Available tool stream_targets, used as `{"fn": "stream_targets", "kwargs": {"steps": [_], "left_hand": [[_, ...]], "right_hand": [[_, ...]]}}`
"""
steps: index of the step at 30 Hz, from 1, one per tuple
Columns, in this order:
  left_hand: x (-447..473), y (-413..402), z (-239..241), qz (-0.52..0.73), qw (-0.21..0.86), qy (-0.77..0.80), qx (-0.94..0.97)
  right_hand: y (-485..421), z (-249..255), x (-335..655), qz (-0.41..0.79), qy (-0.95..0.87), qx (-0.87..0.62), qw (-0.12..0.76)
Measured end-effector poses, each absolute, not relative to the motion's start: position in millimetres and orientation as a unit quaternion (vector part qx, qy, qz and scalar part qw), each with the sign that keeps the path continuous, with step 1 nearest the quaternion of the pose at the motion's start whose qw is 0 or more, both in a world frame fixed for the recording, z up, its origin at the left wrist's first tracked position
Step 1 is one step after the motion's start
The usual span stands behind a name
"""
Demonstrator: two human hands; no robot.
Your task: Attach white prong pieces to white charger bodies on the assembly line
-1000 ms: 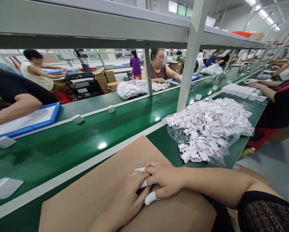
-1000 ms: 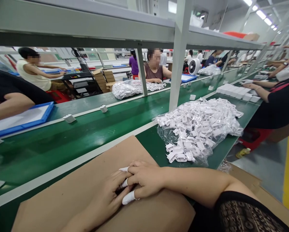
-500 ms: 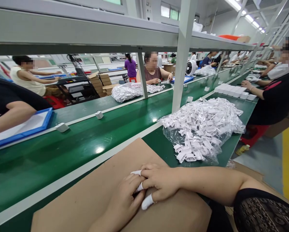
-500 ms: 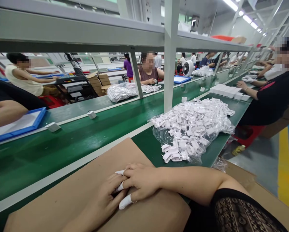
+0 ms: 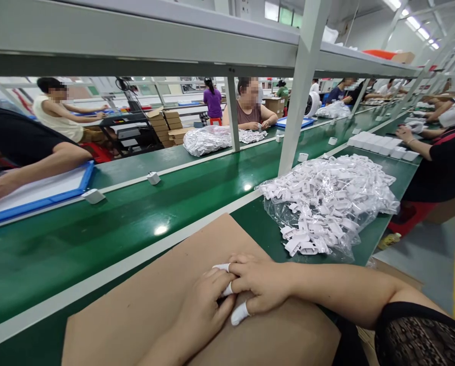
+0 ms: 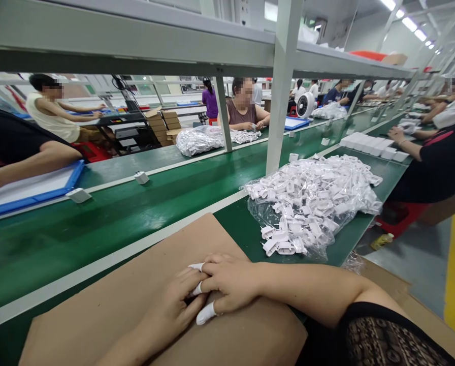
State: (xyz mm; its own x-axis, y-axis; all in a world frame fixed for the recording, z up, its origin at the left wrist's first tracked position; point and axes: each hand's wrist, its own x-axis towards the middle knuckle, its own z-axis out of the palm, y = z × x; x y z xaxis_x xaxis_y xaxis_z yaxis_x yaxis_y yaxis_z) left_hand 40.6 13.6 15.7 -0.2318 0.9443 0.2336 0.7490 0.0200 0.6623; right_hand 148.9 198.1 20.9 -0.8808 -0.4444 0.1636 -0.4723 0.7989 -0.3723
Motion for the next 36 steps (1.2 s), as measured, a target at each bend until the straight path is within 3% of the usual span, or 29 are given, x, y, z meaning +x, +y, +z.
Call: {"fn": "stream_targets", "kwargs": {"steps": [36], "left_hand": [[40.3, 12.6, 14.4, 0.347, 0.151, 0.704, 0.601]], "right_hand": [[197.9, 26.0, 148.3, 0.194, -0.948, 0.250, 0.012]]}}
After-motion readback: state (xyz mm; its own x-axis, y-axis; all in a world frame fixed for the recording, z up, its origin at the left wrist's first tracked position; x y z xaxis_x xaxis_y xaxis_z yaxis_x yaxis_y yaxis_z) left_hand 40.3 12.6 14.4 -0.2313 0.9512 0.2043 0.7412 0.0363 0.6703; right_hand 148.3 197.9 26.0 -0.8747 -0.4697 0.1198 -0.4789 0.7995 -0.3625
